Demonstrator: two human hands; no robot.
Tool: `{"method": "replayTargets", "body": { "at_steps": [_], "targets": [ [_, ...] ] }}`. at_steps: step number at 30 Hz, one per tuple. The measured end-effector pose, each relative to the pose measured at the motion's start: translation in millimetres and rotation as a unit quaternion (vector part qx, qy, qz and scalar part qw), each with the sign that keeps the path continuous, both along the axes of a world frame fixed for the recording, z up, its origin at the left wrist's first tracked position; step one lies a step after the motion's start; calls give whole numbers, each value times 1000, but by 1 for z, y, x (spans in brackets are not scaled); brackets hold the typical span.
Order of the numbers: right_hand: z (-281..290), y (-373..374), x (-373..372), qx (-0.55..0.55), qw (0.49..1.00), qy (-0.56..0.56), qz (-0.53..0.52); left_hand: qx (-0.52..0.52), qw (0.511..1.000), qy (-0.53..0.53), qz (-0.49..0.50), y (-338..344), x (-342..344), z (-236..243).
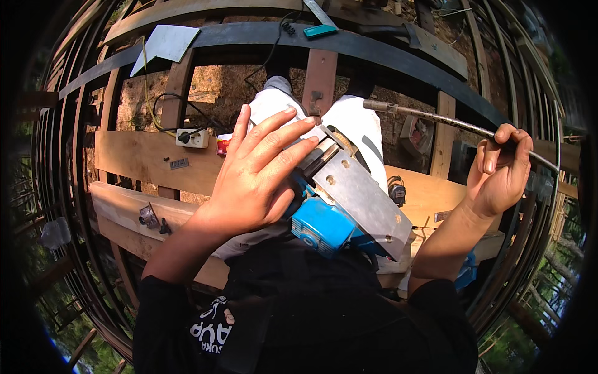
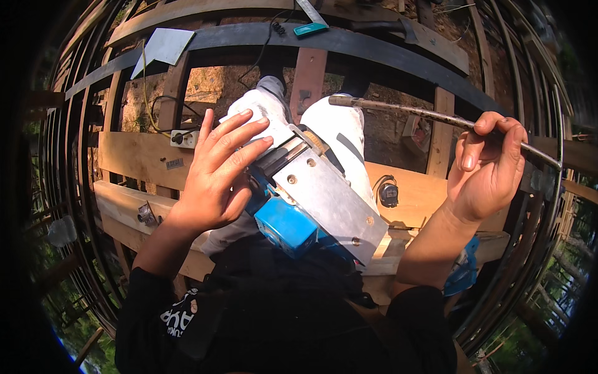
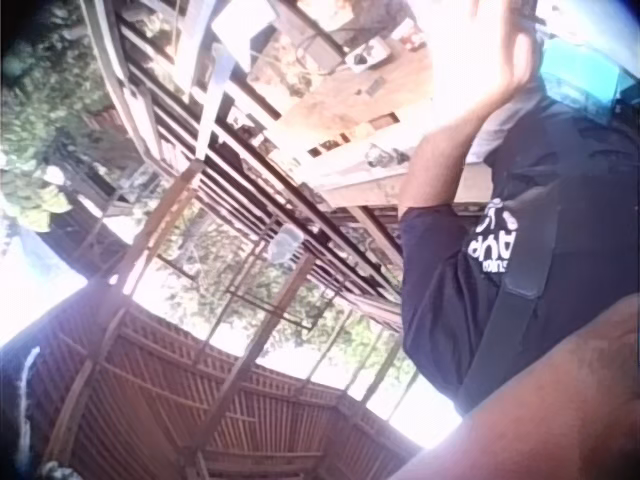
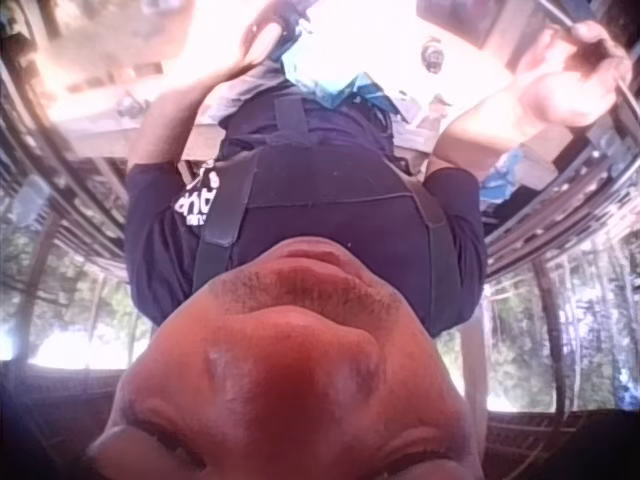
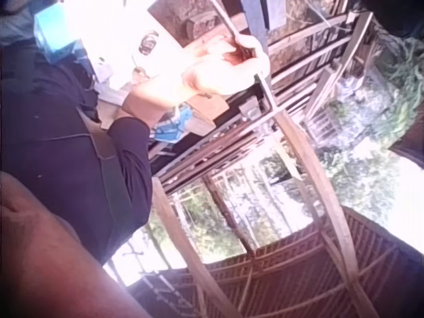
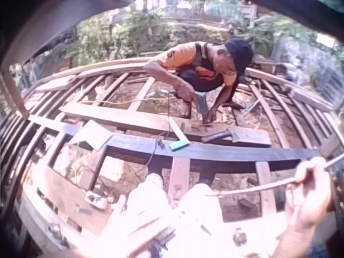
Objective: The person is using a screwdriver to remove and replace components on the underside of a power planer.
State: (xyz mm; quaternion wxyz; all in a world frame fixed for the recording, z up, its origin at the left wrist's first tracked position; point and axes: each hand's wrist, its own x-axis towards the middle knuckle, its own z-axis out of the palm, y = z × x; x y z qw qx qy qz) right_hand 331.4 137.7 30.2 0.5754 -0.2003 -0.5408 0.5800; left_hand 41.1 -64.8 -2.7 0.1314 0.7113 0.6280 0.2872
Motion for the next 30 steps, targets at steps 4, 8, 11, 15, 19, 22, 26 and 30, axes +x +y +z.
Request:
{"method": "replayTargets", "body": {
  "at_steps": [4,8,11,15,19,22,26,30],
  "targets": [
    [-2,-1,-1,0,1000,-8,-11,-21,997,47,-50,-1,-3,-4],
    [-3,1,2,-8,1000,-11,-7,-47,995,1,-83,3,-2,0],
    [-3,-1,0,-8,1000,-13,-9,-27,999,2,-27,0,0,1],
    [-6,0,0,-1,1000,-20,-7,-65,994,30,-78,1,-4,3],
    [-3,0,0,-10,1000,-9,0,-86,989,-5,-118,4,-3,6],
    [-1,-1,0,-11,1000,-10,-8,-68,996,-32,-46,0,-1,3],
    [-2,-1,-1,-8,1000,-7,-1,-79,991,51,-95,-1,-7,4],
    [-1,0,-1,-12,1000,-6,-9,-85,988,21,-124,4,-6,8]
  ]
}}
